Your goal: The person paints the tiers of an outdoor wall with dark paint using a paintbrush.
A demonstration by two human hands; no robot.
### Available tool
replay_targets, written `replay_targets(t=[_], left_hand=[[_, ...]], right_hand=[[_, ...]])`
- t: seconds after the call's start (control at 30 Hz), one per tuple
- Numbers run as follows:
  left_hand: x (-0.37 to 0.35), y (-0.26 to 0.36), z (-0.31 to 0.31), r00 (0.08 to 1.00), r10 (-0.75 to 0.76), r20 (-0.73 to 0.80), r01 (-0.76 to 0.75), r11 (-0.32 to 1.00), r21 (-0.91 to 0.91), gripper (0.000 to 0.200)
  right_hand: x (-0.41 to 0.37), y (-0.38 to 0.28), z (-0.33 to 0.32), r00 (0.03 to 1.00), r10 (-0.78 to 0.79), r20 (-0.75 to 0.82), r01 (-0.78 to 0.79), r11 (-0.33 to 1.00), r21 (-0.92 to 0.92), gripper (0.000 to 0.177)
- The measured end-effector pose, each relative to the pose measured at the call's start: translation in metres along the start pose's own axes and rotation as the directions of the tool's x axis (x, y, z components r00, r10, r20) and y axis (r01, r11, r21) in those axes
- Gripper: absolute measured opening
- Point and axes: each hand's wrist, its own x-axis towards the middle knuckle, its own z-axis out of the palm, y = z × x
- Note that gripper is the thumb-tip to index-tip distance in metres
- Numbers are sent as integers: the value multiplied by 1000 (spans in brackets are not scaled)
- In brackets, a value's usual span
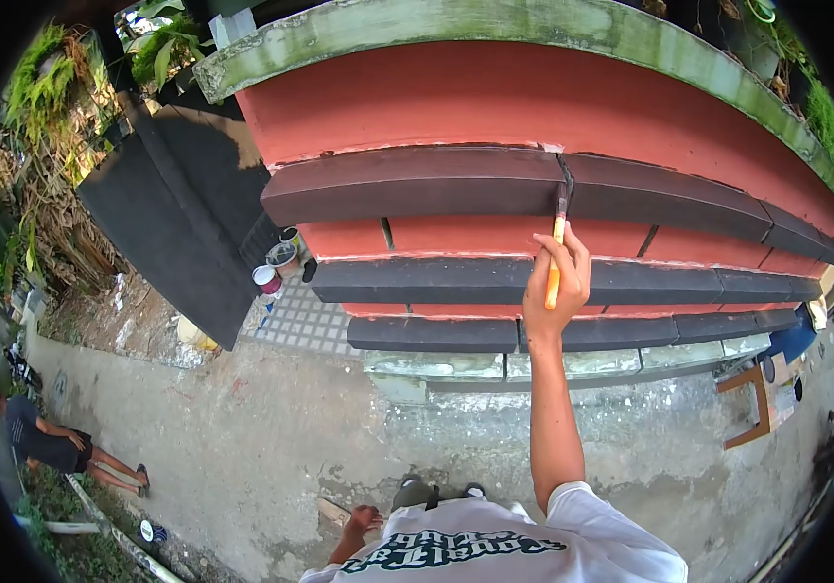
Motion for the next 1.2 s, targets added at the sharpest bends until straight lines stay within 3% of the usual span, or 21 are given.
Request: replay_targets(t=[0.2,0.3,0.4,0.43,0.53,0.67,0.87,1.03,1.2], left_hand=[[-15,32,-3,997,53,-52,-54,998,-21,29],[-8,44,-10,994,102,-48,-103,994,-27,29],[4,51,-24,989,140,-51,-143,987,-69,29],[6,52,-28,987,151,-51,-155,985,-80,29],[11,46,-43,990,134,-37,-137,985,-101,28],[12,31,-61,999,25,-32,-28,996,-87,26],[30,22,-80,995,-92,25,93,994,-50,27],[44,39,-96,998,-52,43,52,999,6,26],[53,64,-108,998,16,55,-18,1000,26,26]], right_hand=[[-50,-59,53,984,-50,170,15,980,199,22],[-55,-88,82,965,-82,251,-45,886,462,19],[-20,-133,88,838,136,529,-440,741,507,18],[-9,-133,109,826,158,541,-507,627,591,17],[45,-147,144,686,147,712,-668,515,537,11],[82,-177,212,619,73,782,-677,553,485,17],[64,-196,290,520,154,840,-786,470,401,19],[59,-185,285,465,219,858,-802,514,304,20],[107,-133,240,507,298,809,-707,680,192,22]])
